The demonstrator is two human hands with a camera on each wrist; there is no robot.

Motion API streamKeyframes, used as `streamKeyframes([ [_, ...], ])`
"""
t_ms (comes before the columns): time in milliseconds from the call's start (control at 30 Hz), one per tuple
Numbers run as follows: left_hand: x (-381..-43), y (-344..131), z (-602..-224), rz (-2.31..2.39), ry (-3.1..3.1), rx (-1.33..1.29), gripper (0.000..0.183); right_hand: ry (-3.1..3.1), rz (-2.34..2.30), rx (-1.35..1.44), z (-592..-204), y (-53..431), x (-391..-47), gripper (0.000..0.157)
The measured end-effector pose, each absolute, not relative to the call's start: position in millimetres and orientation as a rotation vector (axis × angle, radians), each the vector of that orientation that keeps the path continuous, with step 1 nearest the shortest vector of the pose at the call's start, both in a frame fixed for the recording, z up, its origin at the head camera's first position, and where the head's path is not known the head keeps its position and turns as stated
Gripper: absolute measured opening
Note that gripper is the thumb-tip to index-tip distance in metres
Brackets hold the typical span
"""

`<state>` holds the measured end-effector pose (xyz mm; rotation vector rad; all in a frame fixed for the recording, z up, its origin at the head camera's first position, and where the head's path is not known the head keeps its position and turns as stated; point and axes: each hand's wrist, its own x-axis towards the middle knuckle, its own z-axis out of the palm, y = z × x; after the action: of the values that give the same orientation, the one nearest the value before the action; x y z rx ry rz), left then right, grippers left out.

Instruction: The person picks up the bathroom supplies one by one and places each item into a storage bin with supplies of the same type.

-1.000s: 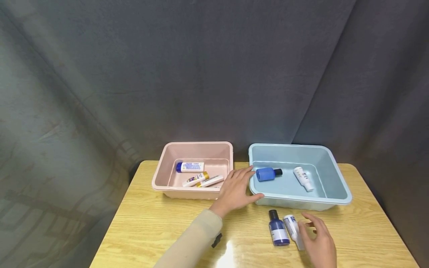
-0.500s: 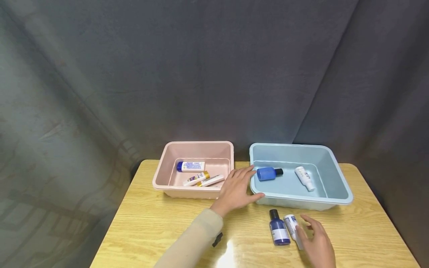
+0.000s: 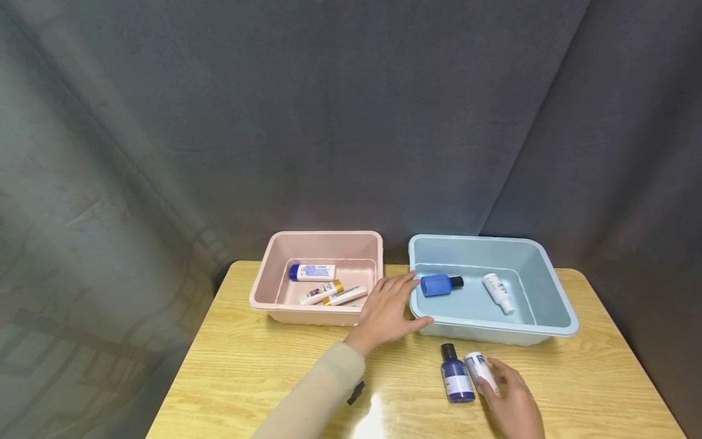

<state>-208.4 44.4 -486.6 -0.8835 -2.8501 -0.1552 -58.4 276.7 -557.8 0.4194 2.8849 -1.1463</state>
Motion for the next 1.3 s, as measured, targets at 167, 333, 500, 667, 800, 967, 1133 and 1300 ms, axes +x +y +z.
streamKeyframes([
  [167, -208, 44, -487, -0.159, -2.846, -0.886, 0.087, 2.785, -1.085, 0.461, -559, 273, -65, 0.064],
  [333, -208, 43, -486, -0.157, -2.842, -0.890, 0.087, 2.781, -1.078, 0.453, -562, 271, -66, 0.063],
  [500, -208, 43, -486, -0.141, -2.846, -0.892, 0.087, 2.800, -1.063, 0.445, -565, 271, -68, 0.064],
  [667, -208, 44, -486, -0.111, -2.853, -0.888, 0.087, 2.799, -1.054, 0.469, -567, 272, -70, 0.066],
  [800, -209, 45, -486, -0.120, -2.856, -0.890, 0.087, 2.822, -1.044, 0.456, -566, 273, -69, 0.062],
  [967, -209, 45, -487, -0.120, -2.851, -0.892, 0.087, 2.840, -1.033, 0.457, -565, 272, -67, 0.060],
  [1133, -209, 45, -488, -0.112, -2.840, -0.891, 0.087, 2.841, -1.033, 0.461, -565, 272, -67, 0.059],
  [1300, -210, 45, -488, -0.127, -2.837, -0.891, 0.086, 2.827, -1.047, 0.473, -563, 272, -68, 0.057],
])
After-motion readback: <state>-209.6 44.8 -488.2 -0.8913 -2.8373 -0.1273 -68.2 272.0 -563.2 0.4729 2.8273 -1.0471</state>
